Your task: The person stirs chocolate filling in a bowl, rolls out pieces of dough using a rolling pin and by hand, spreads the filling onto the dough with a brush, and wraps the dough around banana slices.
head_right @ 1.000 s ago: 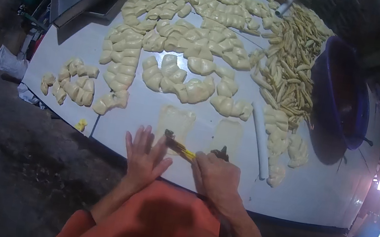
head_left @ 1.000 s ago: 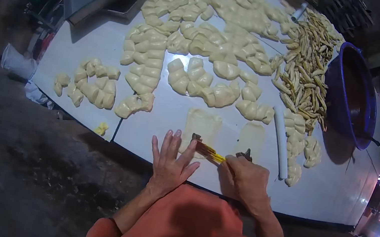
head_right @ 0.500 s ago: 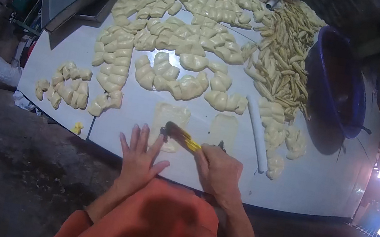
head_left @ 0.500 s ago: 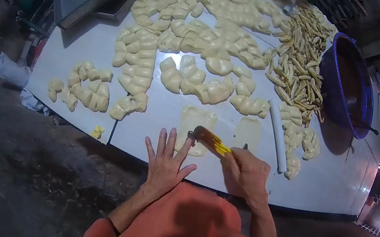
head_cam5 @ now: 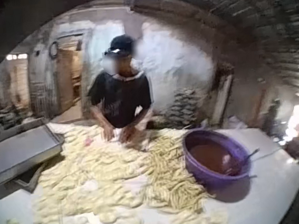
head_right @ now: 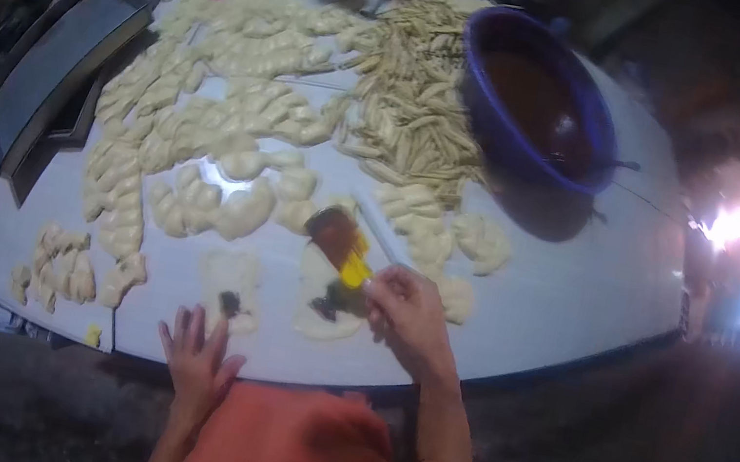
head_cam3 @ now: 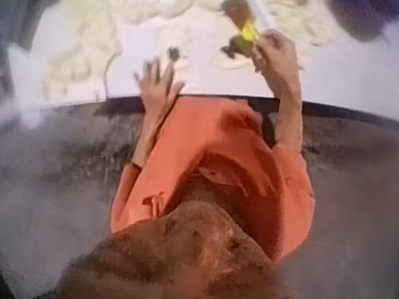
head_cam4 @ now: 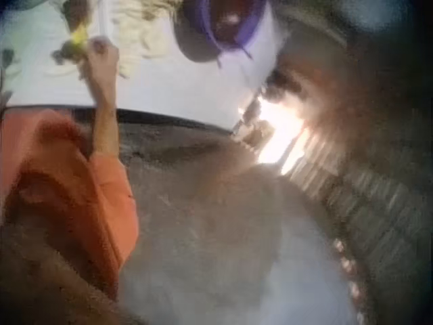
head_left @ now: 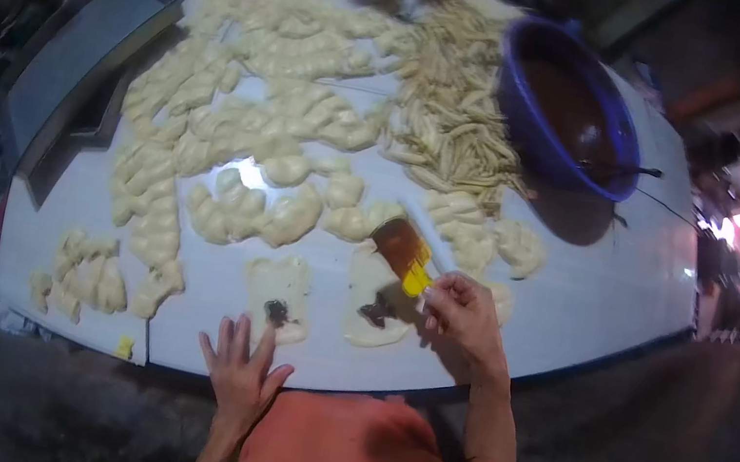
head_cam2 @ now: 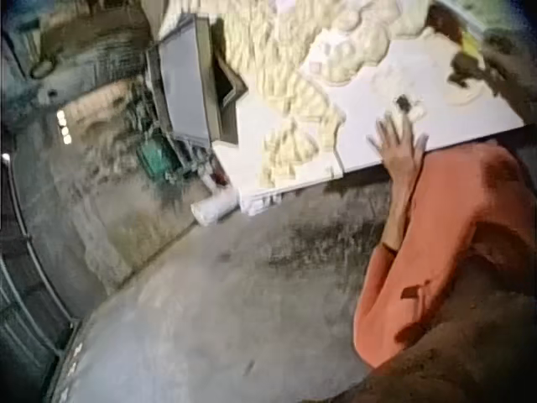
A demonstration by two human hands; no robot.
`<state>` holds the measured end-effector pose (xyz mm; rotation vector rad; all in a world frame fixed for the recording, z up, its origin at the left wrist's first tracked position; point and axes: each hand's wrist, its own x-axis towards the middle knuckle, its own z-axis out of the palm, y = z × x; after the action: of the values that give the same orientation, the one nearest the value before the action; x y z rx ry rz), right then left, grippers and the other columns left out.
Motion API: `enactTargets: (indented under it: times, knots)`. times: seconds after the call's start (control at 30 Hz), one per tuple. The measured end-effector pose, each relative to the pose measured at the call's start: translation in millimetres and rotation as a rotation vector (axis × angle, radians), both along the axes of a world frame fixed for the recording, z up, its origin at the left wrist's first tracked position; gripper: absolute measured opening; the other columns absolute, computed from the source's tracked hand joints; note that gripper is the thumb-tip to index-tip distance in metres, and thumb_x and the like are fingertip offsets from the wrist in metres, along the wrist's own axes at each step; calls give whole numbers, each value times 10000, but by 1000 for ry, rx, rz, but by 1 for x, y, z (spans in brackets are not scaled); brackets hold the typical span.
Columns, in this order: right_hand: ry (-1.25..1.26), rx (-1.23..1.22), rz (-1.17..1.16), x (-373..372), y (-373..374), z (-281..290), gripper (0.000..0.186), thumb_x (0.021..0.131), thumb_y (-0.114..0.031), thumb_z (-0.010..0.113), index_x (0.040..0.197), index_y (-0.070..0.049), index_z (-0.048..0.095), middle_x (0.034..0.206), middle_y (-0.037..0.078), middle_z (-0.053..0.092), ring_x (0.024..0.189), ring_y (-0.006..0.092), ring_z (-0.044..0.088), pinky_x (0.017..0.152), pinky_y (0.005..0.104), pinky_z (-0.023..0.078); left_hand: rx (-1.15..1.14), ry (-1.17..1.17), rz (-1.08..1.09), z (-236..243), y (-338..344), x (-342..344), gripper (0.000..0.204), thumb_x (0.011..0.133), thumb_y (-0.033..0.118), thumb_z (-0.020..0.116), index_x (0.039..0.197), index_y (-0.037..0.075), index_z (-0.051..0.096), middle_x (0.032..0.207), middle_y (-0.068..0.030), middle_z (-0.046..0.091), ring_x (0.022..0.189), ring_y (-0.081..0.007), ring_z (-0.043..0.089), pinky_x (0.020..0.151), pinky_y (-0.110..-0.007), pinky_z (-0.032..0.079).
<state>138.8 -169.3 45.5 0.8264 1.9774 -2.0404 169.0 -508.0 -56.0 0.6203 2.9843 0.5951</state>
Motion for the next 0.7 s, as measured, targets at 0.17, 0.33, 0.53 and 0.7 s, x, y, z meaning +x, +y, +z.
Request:
enactTargets:
  times: [0.17, 0.33, 0.53, 0.7]
  knots:
    - [347, 710, -434, -21, 129, 24, 144, 997, -152, 614, 1094, -46, 618, 785, 40, 674, 641, 84, 648, 513, 240, 493, -32, 206, -22, -25, 2, 2, 490, 927, 522, 634, 1287, 198, 709, 1456, -152, 547, 1386, -405, 444, 1174, -650, 238]
    - [15, 1982, -142, -29, 219, 30, 300, 982, -144, 531, 1242, -149, 680, 889, 111, 679, 731, 322, 685, 695, 455, 549, -8, 248, -60, -30, 8, 0, 428, 936, 454, 620, 1275, 212, 718, 1446, -144, 556, 1371, -403, 457, 1159, -650, 267]
    - [-100, 1893, -105, -3, 186, 51, 272, 961, -200, 587, 1195, -145, 715, 853, 110, 684, 786, 328, 708, 683, 462, 550, 21, 287, -36, -32, 6, 1, 387, 854, 311, 640, 1196, 163, 746, 1408, -161, 576, 1356, -420, 464, 1170, -632, 251]
    - [1, 993, -372, -9, 224, 56, 307, 956, -224, 623, 1203, -71, 720, 627, 36, 599, 518, 159, 600, 500, 348, 463, 16, 301, -49, -36, 4, 0, 353, 878, 321, 639, 1180, 178, 752, 1372, -133, 597, 1337, -403, 482, 1153, -627, 288]
